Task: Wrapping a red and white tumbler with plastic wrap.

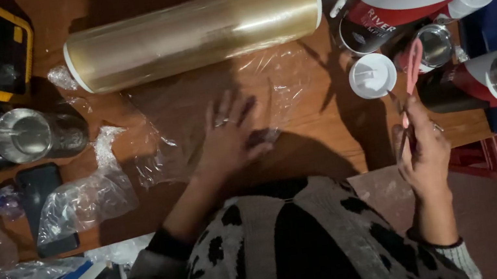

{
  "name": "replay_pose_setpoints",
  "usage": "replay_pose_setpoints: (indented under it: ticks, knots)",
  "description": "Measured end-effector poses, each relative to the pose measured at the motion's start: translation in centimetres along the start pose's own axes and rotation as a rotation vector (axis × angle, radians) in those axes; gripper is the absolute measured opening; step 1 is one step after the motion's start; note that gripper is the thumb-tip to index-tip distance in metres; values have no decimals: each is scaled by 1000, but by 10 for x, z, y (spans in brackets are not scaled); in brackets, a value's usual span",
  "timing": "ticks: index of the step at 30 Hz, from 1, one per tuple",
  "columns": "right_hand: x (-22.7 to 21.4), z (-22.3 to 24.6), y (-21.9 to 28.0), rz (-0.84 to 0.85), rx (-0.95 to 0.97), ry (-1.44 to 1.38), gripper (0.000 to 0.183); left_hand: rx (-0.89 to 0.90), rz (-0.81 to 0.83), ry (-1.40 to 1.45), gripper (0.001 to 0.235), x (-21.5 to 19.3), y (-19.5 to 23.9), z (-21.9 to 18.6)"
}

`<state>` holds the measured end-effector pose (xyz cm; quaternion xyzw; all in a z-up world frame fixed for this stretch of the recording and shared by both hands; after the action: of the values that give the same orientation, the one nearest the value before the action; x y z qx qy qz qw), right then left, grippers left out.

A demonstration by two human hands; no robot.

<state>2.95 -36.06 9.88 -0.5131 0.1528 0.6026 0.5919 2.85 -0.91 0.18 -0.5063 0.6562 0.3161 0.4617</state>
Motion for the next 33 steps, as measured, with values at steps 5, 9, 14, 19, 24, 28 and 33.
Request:
replay_pose_setpoints:
  ticks: [5,9,14,19,24,28,33]
  knots:
    - [18,-18,16,85,106,-104,51,99,-123,138,91,-6,-4,-21]
    - [15,6,9,136,110,-151,44,95,-155,140,88,-7,-5,-18]
    - [18,7,4,46,-53,-116,27,86,-164,135,84,-14,0,-14]
    - [26,-9,21,0,6,-365,28,42,-122,59,83,-9,3,-7]
    - [55,-88,72,25,106,-30,35,32,-113,56,64,-15,5,-4]
    - [50,-61,37,335,65,175,39,66,-199,96,75,-18,6,-3]
    - [69,-84,33,493,-183,535,27,74,-176,75,73,-14,9,-2]
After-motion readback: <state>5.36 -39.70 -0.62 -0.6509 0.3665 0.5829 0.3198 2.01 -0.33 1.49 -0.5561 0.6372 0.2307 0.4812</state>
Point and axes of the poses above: each hand's wrist, its own y-axis away from the middle knuckle, its own x-axis out of the palm, z = x × y, the point moved 3 cm from there along -y, towards the middle knuckle, and after that the axes turned 1 degree about -x, right-handed, at the moved point
